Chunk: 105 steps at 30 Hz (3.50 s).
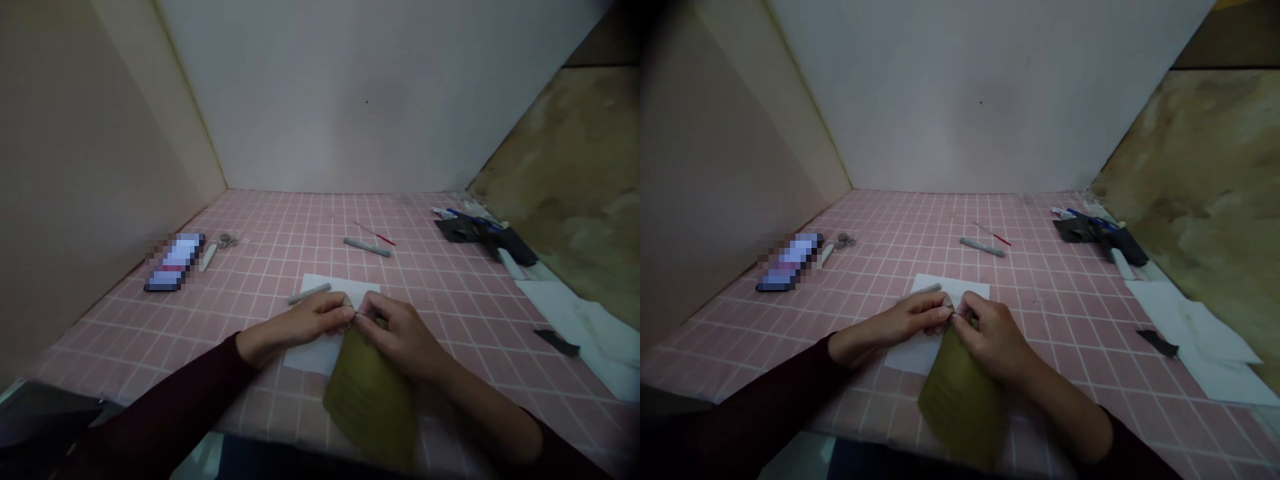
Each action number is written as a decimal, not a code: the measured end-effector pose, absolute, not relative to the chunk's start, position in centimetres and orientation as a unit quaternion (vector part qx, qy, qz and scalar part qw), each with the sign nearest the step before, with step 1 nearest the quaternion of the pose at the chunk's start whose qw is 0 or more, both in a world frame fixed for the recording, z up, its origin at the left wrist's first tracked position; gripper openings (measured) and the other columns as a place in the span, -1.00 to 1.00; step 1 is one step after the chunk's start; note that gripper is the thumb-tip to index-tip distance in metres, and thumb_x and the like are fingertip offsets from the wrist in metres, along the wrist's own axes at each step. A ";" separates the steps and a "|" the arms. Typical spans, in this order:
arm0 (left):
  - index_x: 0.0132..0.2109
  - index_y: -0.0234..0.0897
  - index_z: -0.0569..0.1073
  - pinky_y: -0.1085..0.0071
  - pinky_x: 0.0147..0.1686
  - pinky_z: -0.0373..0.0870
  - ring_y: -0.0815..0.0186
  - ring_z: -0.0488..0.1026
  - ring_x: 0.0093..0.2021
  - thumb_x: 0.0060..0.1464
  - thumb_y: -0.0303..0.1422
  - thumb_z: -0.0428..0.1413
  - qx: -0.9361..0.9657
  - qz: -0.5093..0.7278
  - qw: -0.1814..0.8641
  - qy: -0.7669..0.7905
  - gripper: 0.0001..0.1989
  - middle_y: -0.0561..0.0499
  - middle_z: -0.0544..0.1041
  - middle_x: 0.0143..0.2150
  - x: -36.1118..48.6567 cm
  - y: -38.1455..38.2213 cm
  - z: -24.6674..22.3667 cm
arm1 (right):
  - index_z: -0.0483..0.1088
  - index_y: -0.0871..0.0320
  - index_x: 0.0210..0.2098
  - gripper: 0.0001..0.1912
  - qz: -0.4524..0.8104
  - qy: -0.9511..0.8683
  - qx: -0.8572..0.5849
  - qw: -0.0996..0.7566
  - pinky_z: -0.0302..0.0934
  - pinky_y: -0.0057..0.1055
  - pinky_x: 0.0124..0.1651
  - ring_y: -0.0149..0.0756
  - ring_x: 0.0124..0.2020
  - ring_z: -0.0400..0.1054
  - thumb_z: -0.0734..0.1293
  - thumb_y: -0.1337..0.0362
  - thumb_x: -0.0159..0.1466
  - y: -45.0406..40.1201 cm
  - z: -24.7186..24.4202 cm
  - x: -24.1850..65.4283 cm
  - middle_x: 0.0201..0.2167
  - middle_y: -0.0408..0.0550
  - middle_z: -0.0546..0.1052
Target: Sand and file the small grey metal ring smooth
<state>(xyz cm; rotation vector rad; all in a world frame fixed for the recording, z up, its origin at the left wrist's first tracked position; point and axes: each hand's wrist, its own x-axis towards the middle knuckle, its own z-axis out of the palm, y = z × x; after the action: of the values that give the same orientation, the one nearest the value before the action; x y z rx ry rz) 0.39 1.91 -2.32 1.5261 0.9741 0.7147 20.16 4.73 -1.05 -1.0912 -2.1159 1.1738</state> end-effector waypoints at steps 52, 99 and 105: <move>-0.27 -0.26 0.29 0.43 -0.36 0.19 0.39 0.21 -0.38 0.22 -0.16 0.08 0.644 0.306 0.593 0.375 -0.74 0.08 0.30 -0.36 -0.4 1.6 -1.3 | 0.25 0.12 -0.53 -0.68 0.514 -0.718 -0.419 0.211 0.02 -0.39 -0.42 -0.35 -0.49 0.15 0.39 0.05 0.10 5.0 -1.4 19.9 -0.57 -0.17 0.29; -0.27 -0.26 0.26 0.44 -0.44 0.13 0.40 0.16 -0.44 0.20 -0.10 0.06 0.647 0.292 0.587 0.390 -0.69 0.11 0.26 -0.42 -0.2 1.7 -1.4 | 0.25 0.14 -0.52 -0.66 0.573 -0.684 -0.404 0.200 -0.02 -0.44 -0.43 -0.41 -0.49 0.11 0.41 0.06 0.11 5.4 -1.7 20.0 -0.56 -0.19 0.28; -0.24 -0.26 0.30 0.42 -0.36 0.16 0.36 0.22 -0.36 0.21 -0.18 0.08 0.710 0.323 0.489 0.391 -0.77 0.07 0.30 -0.34 -0.2 1.3 -0.9 | 0.26 0.13 -0.46 -0.62 0.727 -0.554 -0.386 0.122 0.00 -0.42 -0.43 -0.42 -0.54 0.11 0.43 -0.01 0.03 5.7 -2.2 19.9 -0.55 -0.20 0.27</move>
<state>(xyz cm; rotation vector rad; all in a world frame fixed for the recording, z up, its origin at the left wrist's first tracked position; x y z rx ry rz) -0.22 1.28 -0.86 1.7249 0.9503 0.7852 19.91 5.70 -2.20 -1.1260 -1.6176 2.1233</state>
